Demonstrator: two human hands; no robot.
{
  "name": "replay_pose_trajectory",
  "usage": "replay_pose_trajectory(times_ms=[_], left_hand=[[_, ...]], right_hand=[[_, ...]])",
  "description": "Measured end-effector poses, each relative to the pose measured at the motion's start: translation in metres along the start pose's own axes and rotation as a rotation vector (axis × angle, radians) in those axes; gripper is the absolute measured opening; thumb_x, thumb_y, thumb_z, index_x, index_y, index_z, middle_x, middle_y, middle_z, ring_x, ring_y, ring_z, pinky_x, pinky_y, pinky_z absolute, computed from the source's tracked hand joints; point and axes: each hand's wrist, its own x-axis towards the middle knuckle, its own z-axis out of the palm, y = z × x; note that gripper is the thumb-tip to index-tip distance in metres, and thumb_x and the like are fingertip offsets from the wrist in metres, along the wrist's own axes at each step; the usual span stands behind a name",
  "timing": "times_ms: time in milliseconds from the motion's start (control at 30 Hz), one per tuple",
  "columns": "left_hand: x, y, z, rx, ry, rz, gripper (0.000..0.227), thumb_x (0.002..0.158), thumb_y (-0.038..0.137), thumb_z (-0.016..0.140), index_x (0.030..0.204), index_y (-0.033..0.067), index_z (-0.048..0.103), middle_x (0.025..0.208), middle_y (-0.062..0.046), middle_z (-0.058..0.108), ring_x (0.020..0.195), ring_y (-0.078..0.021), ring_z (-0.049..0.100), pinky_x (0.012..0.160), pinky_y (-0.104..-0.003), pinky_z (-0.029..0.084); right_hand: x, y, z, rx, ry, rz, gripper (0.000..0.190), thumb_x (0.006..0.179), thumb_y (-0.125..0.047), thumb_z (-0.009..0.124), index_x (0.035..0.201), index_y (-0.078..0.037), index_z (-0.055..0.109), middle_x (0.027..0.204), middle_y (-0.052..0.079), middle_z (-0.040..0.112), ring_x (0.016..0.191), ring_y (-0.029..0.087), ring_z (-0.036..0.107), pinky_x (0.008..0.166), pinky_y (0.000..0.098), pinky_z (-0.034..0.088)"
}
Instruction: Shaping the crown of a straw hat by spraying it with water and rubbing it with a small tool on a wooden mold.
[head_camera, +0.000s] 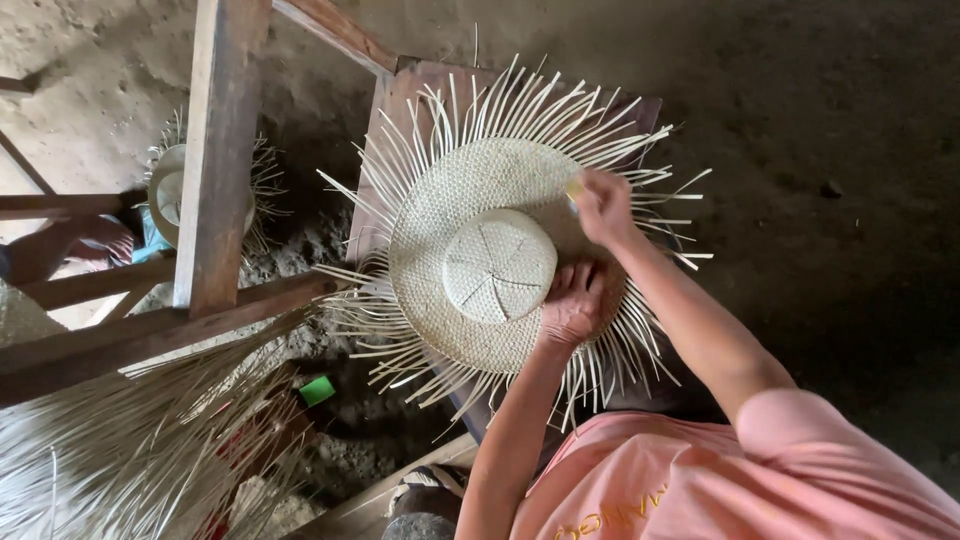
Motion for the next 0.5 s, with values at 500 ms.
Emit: replay_pose_trajectory(times_ms=[500], left_hand=[[0.011,0.002,-0.009,-0.043,0.004,-0.01,0.035,0.077,0.024,0.056,0.11,0.0123,0.06,0.101,-0.01,0.057,0.09,-0.0279,0.057,0.078,-0.036,0.046]], right_hand=[[0.051,0.003,0.021,-0.074,0.032,-0.062,0.045,0.099,-0.033,0.054,0.06,-0.013,0.043,0.042,0.001,0.031,0.038,0.014,0.033,0.041,0.0262,0.032]])
